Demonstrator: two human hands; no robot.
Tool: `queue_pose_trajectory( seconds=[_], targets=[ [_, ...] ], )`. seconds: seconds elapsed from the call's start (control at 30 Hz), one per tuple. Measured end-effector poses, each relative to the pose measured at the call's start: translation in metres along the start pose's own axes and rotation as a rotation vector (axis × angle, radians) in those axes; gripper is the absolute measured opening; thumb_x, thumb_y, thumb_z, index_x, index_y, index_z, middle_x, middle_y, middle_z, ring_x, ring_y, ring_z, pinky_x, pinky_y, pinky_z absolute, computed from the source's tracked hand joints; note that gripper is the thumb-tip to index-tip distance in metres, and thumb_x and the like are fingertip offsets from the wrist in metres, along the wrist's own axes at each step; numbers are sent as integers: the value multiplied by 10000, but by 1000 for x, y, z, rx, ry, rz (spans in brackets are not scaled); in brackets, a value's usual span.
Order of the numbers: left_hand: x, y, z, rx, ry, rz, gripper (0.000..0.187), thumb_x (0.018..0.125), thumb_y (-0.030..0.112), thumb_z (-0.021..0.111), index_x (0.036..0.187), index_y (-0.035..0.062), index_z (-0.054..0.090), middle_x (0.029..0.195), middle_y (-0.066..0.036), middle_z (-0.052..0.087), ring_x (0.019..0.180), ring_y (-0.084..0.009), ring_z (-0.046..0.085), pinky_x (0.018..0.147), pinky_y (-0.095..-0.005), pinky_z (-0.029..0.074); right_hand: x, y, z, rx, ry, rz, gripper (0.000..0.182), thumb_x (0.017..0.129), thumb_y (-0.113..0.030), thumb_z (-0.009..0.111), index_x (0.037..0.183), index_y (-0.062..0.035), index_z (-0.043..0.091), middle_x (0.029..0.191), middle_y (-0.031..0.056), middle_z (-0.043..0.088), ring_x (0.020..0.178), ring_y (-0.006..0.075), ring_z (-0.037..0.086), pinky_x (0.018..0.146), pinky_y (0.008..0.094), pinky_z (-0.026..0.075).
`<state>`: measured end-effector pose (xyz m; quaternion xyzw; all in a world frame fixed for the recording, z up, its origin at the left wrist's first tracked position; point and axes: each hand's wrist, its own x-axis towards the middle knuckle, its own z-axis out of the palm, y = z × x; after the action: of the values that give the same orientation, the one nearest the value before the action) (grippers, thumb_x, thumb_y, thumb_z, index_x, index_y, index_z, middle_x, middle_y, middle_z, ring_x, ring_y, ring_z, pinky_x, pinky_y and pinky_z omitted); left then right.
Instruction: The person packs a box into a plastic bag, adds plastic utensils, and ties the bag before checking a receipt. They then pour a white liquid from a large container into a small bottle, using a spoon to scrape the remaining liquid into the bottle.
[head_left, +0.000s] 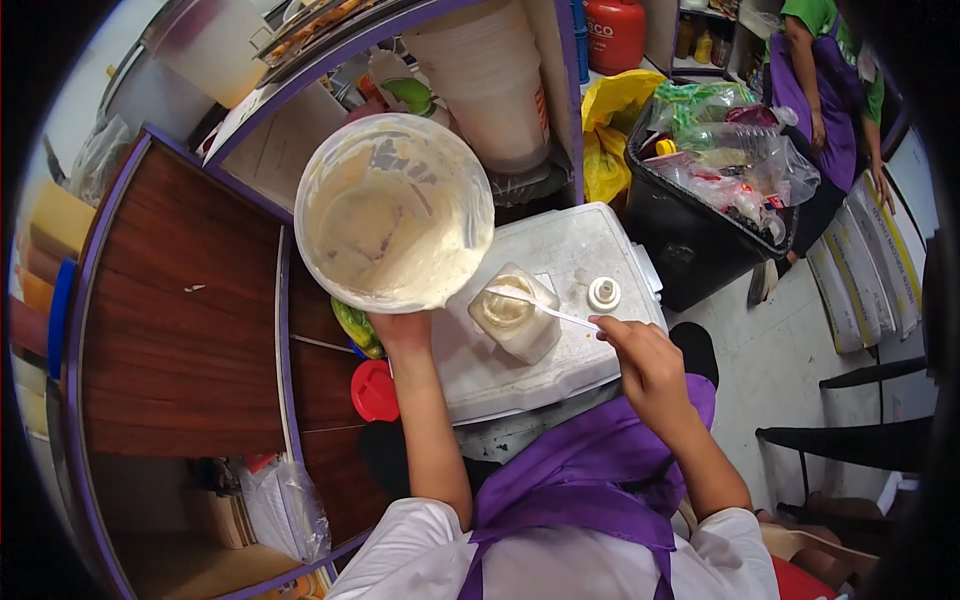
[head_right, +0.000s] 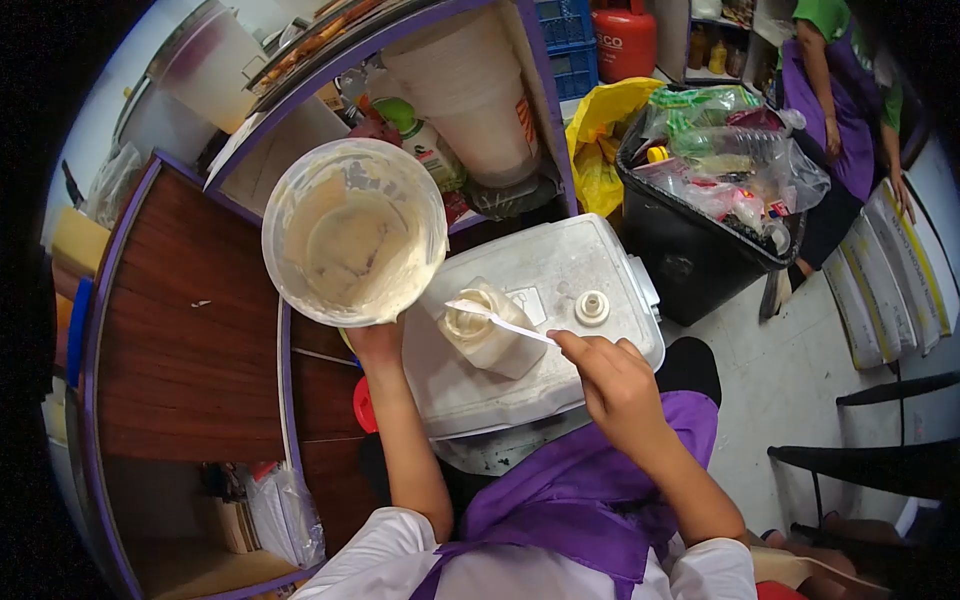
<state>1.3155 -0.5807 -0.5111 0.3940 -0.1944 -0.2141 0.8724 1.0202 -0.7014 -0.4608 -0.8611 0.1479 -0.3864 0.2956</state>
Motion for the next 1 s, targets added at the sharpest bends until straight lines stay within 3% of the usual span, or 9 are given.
queue_pose_trajectory(
  seconds=[0.1, 0.13, 0.27, 0.37, 0.57, 0.7, 0.8, 0.9, 1.0],
  targets=[
    [-14, 6, -19, -988, -380, -327, 599, 969, 471, 381, 1417, 74, 359, 1483, -142, 339, 1355, -345, 314, 1135, -528, 214, 2, 3, 5, 36, 2, 13, 456, 728, 135, 574, 1140, -53, 626, 854, 102, 651, 684, 244, 579, 633, 321, 431],
    [-25, 8, -26, -1460, -152, -482, 613, 964, 489, 375, 1413, 73, 364, 1477, -146, 349, 1355, -344, 316, 1134, -527, 220, 1, 4, 7, 41, 2, 19, 446, 737, 135, 573, 1138, -53, 627, 856, 105, 654, 697, 244, 591, 640, 318, 435],
    [-47, 7, -48, -1673, 48, -545, 616, 959, 481, 383, 1414, 67, 359, 1479, -153, 346, 1352, -338, 325, 1133, -524, 224, 0, 8, 12, 68, 3, 53, 413, 764, 128, 564, 1132, -46, 629, 863, 109, 665, 740, 238, 619, 661, 309, 452],
    [-58, 9, -41, -1179, -109, -449, 621, 954, 482, 393, 1406, 57, 367, 1471, -160, 356, 1342, -346, 339, 1132, -522, 229, 1, 6, 14, 79, -18, 110, 380, 789, 125, 554, 1123, -36, 634, 859, 108, 671, 753, 230, 631, 662, 299, 468],
    [-91, 4, -37, -1172, -161, -428, 611, 954, 467, 403, 1389, 39, 385, 1445, -184, 384, 1327, -361, 356, 1128, -515, 247, 3, 5, 19, 78, -20, 174, 331, 821, 105, 557, 1112, -25, 645, 840, 110, 677, 754, 204, 644, 660, 277, 482],
    [-108, -9, -52, -1400, 211, -515, 576, 956, 441, 429, 1371, 43, 404, 1411, -182, 422, 1308, -353, 388, 1113, -510, 285, 6, 9, 16, 45, -23, 144, 320, 804, 91, 593, 1094, -27, 659, 819, 93, 673, 680, 175, 604, 619, 272, 462],
    [-121, -2, -39, -905, 367, -504, 577, 950, 435, 454, 1370, 43, 401, 1421, -177, 408, 1314, -356, 380, 1105, -532, 289, 9, 6, 14, -17, -30, 125, 317, 764, 86, 642, 1055, -33, 681, 780, 68, 663, 624, 159, 549, 584, 272, 419],
    [-128, 3, -33, -1032, 354, -534, 638, 937, 363, 519, 1433, 38, 285, 1487, -216, 259, 1365, -416, 259, 1119, -590, 230, 15, 2, 10, -158, -47, -9, 326, 754, 91, 645, 1051, -39, 685, 765, 60, 659, 631, 169, 553, 592, 281, 401],
    [-128, -5, -40, -1329, 440, -600, 636, 943, 332, 523, 1433, 19, 266, 1481, -258, 220, 1364, -453, 223, 1134, -576, 225, 18, 0, 5, -213, -62, -23, 324, 744, 95, 648, 1043, -25, 683, 783, 64, 669, 657, 173, 588, 611, 288, 399]
  ],
)
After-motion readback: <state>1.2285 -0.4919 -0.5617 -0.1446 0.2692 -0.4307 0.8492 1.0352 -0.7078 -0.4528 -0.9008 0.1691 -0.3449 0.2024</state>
